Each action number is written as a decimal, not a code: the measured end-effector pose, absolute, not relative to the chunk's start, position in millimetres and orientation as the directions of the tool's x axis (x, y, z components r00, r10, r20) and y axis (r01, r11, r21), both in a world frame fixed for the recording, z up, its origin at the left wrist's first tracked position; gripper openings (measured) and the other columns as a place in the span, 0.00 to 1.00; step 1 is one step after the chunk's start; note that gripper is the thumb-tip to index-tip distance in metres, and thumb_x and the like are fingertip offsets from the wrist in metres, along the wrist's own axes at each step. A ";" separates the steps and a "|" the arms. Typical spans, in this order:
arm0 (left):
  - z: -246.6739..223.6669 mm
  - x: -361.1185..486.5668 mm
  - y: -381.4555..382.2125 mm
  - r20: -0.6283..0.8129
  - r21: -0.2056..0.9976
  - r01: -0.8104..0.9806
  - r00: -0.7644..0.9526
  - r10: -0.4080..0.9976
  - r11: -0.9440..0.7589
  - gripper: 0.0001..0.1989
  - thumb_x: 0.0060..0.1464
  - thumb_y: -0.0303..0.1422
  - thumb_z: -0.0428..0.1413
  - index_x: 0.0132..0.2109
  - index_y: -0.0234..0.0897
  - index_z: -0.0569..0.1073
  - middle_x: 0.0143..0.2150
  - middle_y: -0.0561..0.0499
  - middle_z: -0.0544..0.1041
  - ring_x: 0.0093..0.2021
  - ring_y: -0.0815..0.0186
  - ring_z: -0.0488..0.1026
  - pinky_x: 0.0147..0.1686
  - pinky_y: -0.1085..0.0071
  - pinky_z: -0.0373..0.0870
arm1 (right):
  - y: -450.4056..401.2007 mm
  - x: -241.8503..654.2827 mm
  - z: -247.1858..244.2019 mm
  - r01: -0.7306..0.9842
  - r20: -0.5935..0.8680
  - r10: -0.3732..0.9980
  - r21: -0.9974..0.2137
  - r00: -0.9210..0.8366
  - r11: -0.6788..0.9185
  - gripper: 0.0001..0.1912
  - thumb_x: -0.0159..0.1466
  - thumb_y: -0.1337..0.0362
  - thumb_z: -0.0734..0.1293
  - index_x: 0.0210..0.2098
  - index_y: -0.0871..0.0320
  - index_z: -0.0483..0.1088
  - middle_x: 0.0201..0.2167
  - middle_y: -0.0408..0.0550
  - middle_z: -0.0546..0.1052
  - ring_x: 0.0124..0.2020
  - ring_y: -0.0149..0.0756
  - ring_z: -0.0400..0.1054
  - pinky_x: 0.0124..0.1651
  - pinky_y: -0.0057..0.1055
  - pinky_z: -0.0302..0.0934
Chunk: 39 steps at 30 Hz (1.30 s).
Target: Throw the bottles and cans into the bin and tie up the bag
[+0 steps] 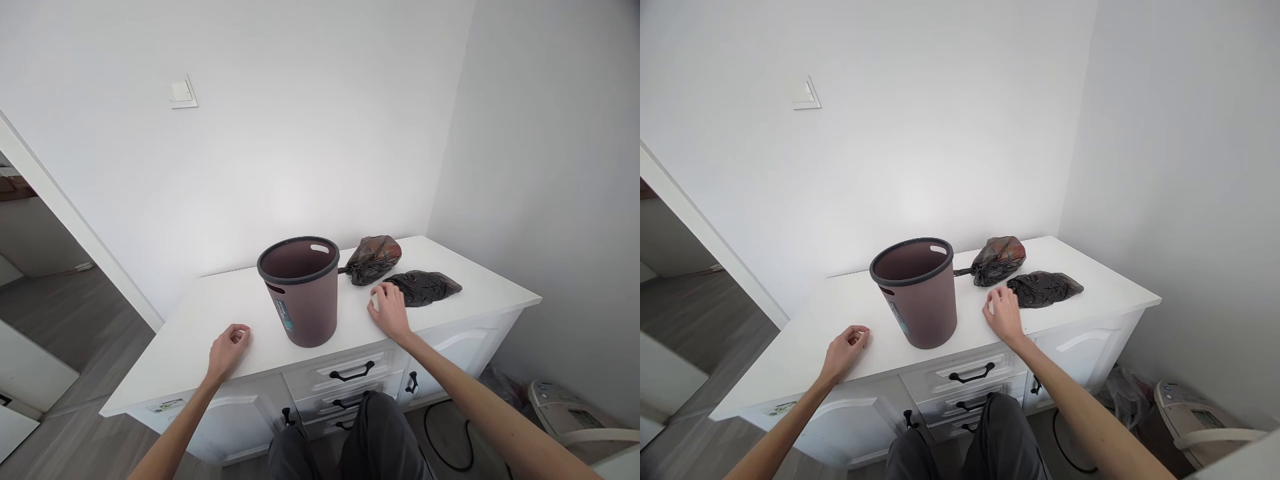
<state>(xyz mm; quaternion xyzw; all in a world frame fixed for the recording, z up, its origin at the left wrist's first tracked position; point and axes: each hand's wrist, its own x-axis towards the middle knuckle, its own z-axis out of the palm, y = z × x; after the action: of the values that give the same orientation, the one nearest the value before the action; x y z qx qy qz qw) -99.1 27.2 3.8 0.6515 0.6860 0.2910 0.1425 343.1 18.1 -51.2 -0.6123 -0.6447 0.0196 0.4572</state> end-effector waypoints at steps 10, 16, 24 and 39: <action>-7.5 -103.3 37.2 0.196 0.604 0.797 -0.123 0.973 -0.021 0.19 0.55 0.50 0.52 0.43 0.43 0.77 0.33 0.53 0.81 0.34 0.60 0.76 0.34 0.68 0.66 | 27.2 390.8 -100.8 0.929 0.423 0.864 -0.350 0.272 -0.121 0.28 0.70 0.60 0.54 0.65 0.61 0.68 0.67 0.63 0.69 0.70 0.56 0.57 0.70 0.56 0.44; 3.1 -97.7 27.1 0.205 0.609 0.793 -0.125 0.971 -0.027 0.18 0.54 0.50 0.52 0.41 0.44 0.76 0.31 0.53 0.80 0.33 0.60 0.75 0.33 0.67 0.67 | -11.9 363.1 -91.5 0.923 0.455 0.881 -0.379 0.129 0.060 0.27 0.71 0.65 0.53 0.64 0.58 0.70 0.67 0.58 0.70 0.69 0.49 0.61 0.72 0.52 0.48; -1.4 -44.9 -42.6 0.610 0.579 0.764 -0.175 0.773 -0.283 0.15 0.63 0.46 0.51 0.46 0.41 0.73 0.43 0.44 0.75 0.35 0.60 0.71 0.39 0.62 0.72 | -100.9 314.9 -44.0 0.397 0.312 0.943 -0.884 0.112 0.246 0.21 0.72 0.48 0.60 0.56 0.45 0.77 0.42 0.50 0.83 0.49 0.52 0.76 0.51 0.46 0.72; 74.4 37.2 -116.0 0.144 0.732 0.557 0.436 0.888 -0.392 0.20 0.55 0.51 0.61 0.50 0.46 0.79 0.47 0.46 0.82 0.47 0.51 0.76 0.49 0.58 0.75 | -129.2 280.9 57.9 -0.128 0.116 0.993 -0.985 0.029 0.119 0.23 0.70 0.44 0.64 0.60 0.45 0.73 0.56 0.48 0.78 0.59 0.49 0.71 0.63 0.46 0.66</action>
<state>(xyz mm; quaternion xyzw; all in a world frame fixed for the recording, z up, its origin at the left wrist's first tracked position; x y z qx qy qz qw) 37.2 -116.0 74.4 0.7897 0.4575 0.2692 0.3075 280.9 -129.2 57.9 -0.4415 -0.4894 0.4957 0.5655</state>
